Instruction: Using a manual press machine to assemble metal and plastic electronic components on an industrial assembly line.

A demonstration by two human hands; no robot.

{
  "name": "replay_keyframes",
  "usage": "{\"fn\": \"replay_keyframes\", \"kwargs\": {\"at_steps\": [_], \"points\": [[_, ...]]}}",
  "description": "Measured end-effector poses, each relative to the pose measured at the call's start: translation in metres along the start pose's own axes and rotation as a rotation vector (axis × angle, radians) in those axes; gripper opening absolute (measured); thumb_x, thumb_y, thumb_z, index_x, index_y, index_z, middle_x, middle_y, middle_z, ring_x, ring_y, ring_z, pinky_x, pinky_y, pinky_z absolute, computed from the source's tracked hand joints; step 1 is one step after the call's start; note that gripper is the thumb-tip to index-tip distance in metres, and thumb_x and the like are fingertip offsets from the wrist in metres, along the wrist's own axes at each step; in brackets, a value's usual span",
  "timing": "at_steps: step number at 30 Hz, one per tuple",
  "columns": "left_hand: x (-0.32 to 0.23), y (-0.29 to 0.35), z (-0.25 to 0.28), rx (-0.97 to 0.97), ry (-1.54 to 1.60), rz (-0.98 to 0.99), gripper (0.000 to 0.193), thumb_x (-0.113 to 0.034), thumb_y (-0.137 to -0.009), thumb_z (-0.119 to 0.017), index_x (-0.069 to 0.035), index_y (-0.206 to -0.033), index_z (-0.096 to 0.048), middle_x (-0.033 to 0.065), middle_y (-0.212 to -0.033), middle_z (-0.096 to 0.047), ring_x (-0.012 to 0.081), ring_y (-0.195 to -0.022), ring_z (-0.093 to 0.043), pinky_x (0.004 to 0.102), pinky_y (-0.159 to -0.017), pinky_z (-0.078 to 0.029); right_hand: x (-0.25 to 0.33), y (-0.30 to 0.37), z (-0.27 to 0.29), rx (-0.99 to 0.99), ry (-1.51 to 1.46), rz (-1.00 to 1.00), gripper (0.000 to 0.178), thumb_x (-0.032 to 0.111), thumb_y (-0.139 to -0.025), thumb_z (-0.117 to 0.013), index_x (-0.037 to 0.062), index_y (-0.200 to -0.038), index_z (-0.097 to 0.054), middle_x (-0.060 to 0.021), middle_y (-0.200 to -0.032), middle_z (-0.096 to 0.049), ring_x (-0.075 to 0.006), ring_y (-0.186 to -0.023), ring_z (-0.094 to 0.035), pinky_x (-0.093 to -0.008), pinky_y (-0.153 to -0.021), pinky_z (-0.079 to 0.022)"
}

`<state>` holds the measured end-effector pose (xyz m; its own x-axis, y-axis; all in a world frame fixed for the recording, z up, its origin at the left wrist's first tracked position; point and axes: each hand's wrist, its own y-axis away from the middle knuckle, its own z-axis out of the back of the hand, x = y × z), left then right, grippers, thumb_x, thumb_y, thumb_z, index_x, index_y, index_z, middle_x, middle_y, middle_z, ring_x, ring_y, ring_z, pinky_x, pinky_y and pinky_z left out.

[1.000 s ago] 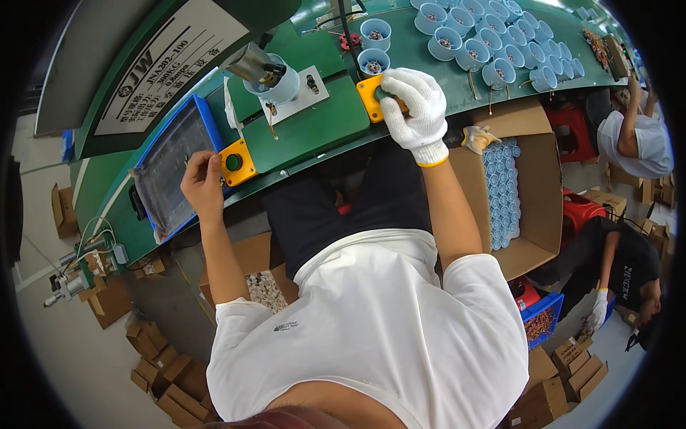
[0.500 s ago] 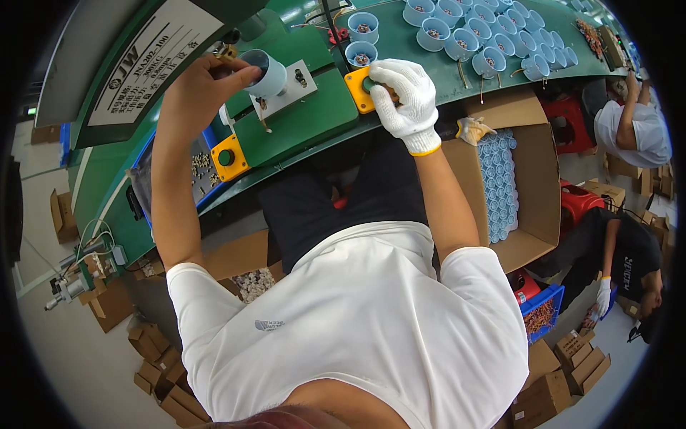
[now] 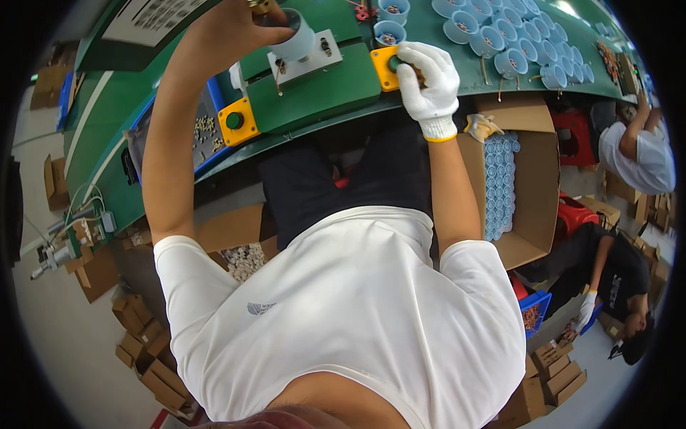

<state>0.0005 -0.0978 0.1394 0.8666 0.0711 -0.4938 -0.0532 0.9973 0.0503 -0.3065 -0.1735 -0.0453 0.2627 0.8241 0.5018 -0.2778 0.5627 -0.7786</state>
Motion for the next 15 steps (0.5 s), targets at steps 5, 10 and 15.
{"fn": "replay_keyframes", "kwargs": {"at_steps": [5,10,15], "points": [[0.047,0.066,-0.009,-0.221,0.200,-0.053,0.029,-0.027,-0.094,-0.088,-0.006,-0.113,-0.084,0.0086,-0.100,-0.079,0.0166,-0.082,-0.070,0.0305,-0.078,-0.055,0.006,0.003,0.000,0.020,-0.053,0.004,0.025,0.002,-0.089,-0.074,0.0018,-0.114,-0.080,-0.0161,-0.119,-0.081,-0.0348,-0.110,-0.075,-0.0428,-0.100,-0.059],[0.099,0.161,-0.111,-0.591,0.129,-0.026,0.021,-0.010,-0.089,-0.088,-0.002,-0.109,-0.084,0.0112,-0.113,-0.082,0.0289,-0.104,-0.079,0.0378,-0.086,-0.064,0.004,0.001,0.003,0.046,0.025,0.159,0.024,0.005,-0.088,-0.071,0.0008,-0.110,-0.079,-0.0161,-0.118,-0.080,-0.0393,-0.113,-0.074,-0.0477,-0.102,-0.059],[0.096,0.156,-0.099,-0.645,-0.219,-0.196,0.017,-0.014,-0.088,-0.090,-0.001,-0.096,-0.082,0.0081,-0.115,-0.082,0.0280,-0.105,-0.077,0.0396,-0.088,-0.063,0.011,-0.006,-0.003,0.105,0.104,0.205,0.017,0.006,-0.087,-0.072,0.0020,-0.103,-0.075,-0.0184,-0.126,-0.079,-0.0395,-0.118,-0.072,-0.0484,-0.105,-0.057]]}}
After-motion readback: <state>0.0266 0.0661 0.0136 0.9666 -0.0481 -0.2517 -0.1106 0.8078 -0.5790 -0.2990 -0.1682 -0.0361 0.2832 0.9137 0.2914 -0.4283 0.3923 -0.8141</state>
